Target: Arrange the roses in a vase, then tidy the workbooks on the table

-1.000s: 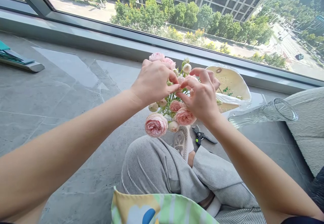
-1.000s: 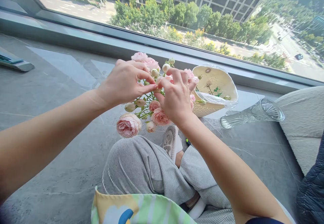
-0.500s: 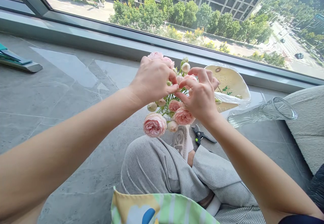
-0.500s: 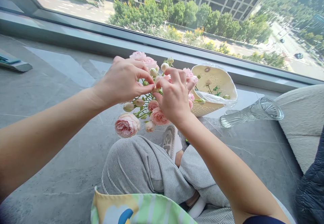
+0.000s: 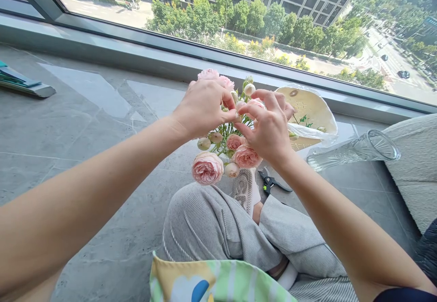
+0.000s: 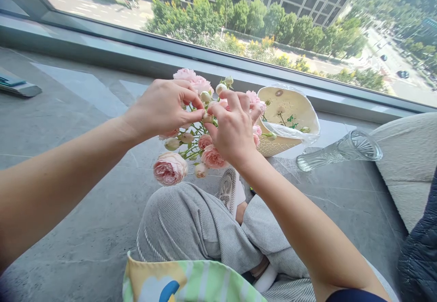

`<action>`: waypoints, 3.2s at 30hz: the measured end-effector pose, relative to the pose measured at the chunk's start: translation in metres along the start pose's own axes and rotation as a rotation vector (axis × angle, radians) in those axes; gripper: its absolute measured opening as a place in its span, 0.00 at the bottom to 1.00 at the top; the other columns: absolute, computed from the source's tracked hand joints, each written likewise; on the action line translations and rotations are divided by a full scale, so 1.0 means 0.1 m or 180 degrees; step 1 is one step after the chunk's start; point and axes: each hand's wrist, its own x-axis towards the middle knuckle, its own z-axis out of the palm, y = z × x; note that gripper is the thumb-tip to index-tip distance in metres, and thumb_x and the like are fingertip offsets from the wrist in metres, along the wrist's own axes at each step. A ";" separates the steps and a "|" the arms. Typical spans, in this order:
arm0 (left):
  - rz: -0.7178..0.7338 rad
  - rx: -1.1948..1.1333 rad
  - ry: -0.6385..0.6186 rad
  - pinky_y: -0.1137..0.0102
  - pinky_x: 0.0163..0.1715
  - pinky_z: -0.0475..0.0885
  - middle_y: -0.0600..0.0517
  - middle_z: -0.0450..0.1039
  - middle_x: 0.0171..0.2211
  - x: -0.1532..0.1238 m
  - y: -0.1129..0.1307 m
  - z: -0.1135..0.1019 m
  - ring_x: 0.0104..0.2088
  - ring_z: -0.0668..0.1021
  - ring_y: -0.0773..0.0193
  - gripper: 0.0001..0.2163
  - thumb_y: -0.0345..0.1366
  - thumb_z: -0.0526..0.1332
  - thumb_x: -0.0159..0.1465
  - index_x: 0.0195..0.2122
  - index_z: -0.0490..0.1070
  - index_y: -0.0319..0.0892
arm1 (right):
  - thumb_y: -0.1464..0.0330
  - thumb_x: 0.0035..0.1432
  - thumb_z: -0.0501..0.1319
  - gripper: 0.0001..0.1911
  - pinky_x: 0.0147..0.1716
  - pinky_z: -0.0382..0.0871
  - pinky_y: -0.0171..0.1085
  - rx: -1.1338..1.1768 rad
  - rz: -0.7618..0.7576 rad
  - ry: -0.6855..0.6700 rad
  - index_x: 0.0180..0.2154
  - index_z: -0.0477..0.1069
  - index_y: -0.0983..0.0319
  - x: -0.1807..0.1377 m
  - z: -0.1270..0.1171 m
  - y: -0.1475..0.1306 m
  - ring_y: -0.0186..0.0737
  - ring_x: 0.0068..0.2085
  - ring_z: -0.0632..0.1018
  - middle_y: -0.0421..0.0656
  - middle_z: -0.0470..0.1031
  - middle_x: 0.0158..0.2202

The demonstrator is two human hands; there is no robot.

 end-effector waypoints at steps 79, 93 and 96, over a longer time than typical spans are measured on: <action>0.0111 0.0025 0.0972 0.63 0.50 0.70 0.50 0.71 0.45 -0.43 0.37 -0.06 0.46 0.74 0.60 0.11 0.37 0.61 0.62 0.45 0.75 0.46 | 0.70 0.60 0.61 0.05 0.46 0.68 0.44 0.0978 -0.0037 0.0777 0.34 0.75 0.60 -0.52 -0.32 0.67 0.42 0.42 0.75 0.44 0.77 0.38; 0.0463 -0.0574 0.0867 0.59 0.53 0.64 0.48 0.73 0.47 -0.70 1.55 0.86 0.48 0.73 0.58 0.12 0.33 0.57 0.66 0.50 0.72 0.46 | 0.66 0.63 0.57 0.23 0.54 0.70 0.46 0.0600 0.0468 0.0147 0.59 0.61 0.58 -1.39 -0.85 0.87 0.47 0.58 0.70 0.49 0.65 0.60; 0.0532 -0.0824 0.0343 0.60 0.51 0.66 0.47 0.72 0.48 -0.73 1.50 1.10 0.48 0.73 0.58 0.17 0.34 0.57 0.66 0.57 0.66 0.46 | 0.65 0.64 0.56 0.27 0.55 0.69 0.48 0.0499 0.0589 0.0343 0.63 0.57 0.57 -1.38 -0.92 0.95 0.49 0.59 0.69 0.49 0.64 0.60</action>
